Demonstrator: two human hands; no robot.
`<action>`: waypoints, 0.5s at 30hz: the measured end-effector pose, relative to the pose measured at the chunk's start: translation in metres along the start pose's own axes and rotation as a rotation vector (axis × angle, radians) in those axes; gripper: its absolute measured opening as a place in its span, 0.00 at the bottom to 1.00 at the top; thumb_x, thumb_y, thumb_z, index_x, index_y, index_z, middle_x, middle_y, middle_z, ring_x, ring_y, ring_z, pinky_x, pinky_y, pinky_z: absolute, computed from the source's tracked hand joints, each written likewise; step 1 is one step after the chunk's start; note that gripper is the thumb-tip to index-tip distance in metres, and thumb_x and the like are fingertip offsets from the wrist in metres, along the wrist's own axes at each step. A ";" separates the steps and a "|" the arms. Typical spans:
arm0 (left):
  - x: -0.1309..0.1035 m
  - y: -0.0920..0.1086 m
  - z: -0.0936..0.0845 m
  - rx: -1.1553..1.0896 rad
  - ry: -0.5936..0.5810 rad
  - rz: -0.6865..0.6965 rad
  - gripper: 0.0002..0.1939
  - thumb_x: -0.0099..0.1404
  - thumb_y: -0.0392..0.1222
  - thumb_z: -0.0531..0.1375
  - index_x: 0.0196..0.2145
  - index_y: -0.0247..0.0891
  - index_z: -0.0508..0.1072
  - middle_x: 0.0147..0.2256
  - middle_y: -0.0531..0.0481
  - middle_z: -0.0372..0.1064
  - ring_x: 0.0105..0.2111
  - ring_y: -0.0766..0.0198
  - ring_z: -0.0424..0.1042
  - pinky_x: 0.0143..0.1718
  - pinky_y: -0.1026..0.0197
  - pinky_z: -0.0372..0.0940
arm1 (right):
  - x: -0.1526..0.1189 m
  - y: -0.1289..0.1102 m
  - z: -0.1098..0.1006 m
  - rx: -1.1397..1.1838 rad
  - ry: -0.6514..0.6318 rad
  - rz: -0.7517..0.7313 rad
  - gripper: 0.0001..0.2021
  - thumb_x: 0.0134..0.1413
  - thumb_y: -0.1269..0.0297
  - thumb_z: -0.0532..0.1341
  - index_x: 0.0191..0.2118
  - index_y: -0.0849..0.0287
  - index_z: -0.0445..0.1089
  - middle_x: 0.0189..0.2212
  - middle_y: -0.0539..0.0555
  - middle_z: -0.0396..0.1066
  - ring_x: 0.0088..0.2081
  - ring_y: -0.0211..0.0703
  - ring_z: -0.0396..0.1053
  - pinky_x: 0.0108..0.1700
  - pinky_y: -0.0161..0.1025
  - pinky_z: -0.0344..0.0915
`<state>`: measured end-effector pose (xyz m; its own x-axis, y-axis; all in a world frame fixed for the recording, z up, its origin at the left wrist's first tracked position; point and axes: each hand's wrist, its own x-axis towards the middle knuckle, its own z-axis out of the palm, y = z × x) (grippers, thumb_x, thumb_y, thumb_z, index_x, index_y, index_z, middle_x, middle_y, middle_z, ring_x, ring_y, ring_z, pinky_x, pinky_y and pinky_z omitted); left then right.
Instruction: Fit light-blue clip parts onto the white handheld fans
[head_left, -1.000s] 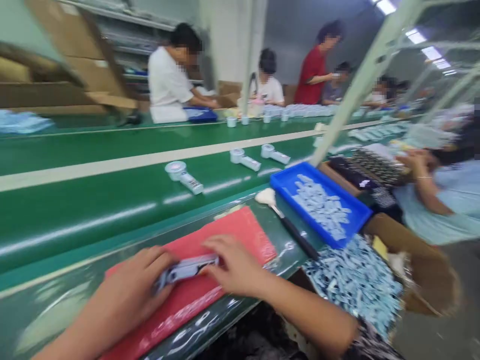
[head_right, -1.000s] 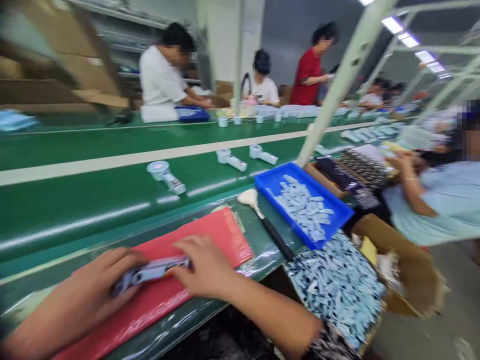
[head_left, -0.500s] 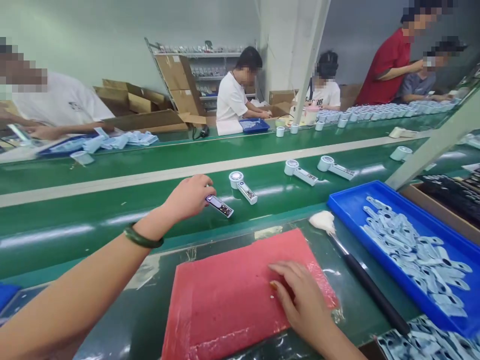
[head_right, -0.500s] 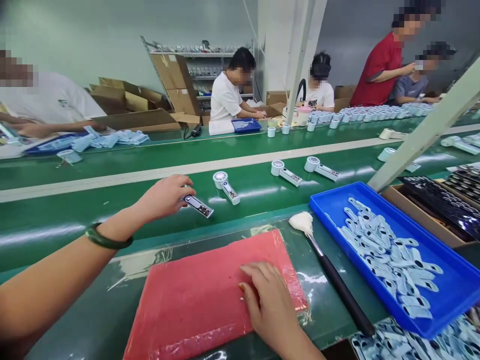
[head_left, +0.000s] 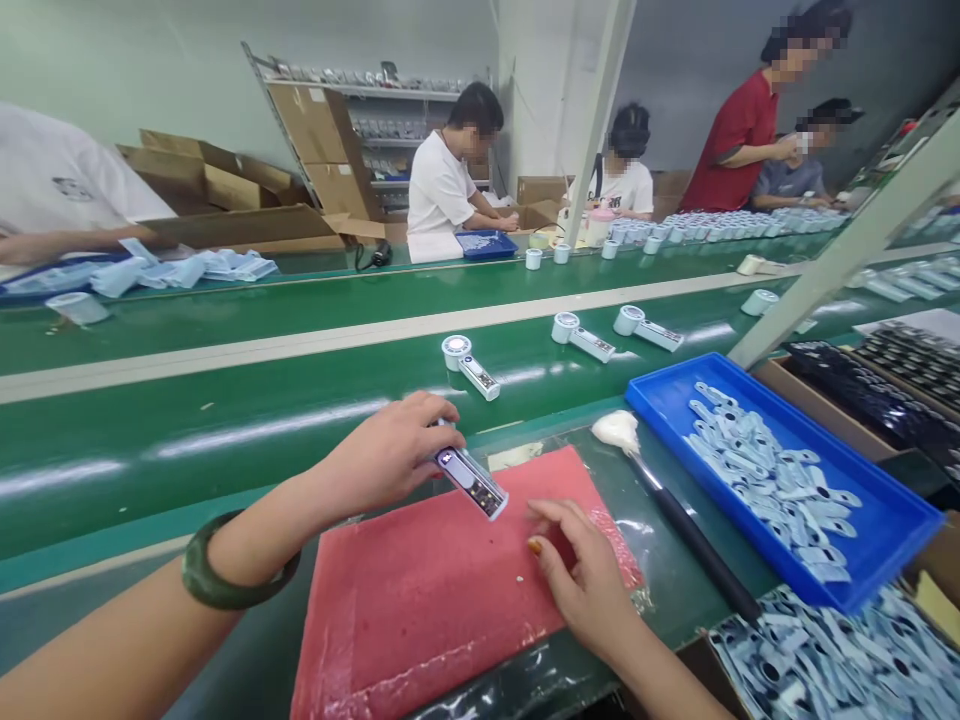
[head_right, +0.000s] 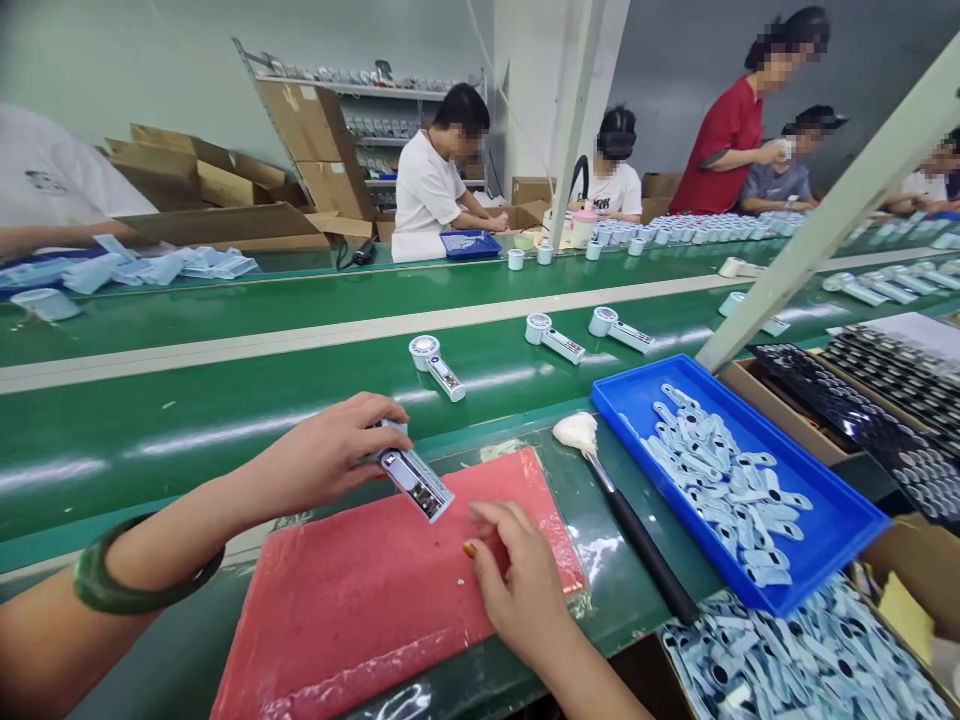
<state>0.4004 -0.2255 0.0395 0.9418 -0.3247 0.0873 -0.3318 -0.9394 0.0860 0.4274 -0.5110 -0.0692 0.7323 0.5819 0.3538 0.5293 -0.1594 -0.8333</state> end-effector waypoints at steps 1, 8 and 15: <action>0.002 0.011 0.001 -0.045 0.004 0.023 0.09 0.66 0.38 0.62 0.45 0.44 0.75 0.50 0.45 0.68 0.49 0.52 0.68 0.49 0.50 0.67 | 0.000 -0.001 -0.002 0.036 0.021 -0.005 0.16 0.66 0.64 0.57 0.57 0.53 0.66 0.45 0.56 0.73 0.44 0.45 0.73 0.46 0.42 0.72; 0.020 0.062 0.028 -0.361 0.024 0.129 0.13 0.68 0.44 0.63 0.48 0.42 0.71 0.48 0.45 0.70 0.47 0.55 0.70 0.47 0.52 0.69 | -0.017 -0.019 -0.028 -0.238 0.005 0.006 0.13 0.64 0.64 0.57 0.52 0.52 0.71 0.45 0.56 0.74 0.48 0.49 0.70 0.51 0.48 0.64; 0.023 0.048 0.078 -0.650 0.147 0.040 0.27 0.66 0.57 0.63 0.59 0.49 0.67 0.60 0.45 0.66 0.58 0.51 0.69 0.59 0.49 0.69 | -0.026 -0.016 -0.074 -0.292 -0.076 0.016 0.12 0.64 0.65 0.59 0.51 0.53 0.72 0.44 0.56 0.75 0.45 0.48 0.72 0.48 0.47 0.65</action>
<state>0.4102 -0.2867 -0.0320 0.9261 -0.2968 0.2330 -0.3750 -0.6542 0.6568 0.4319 -0.5831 -0.0337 0.7132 0.6339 0.2992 0.6267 -0.3854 -0.6773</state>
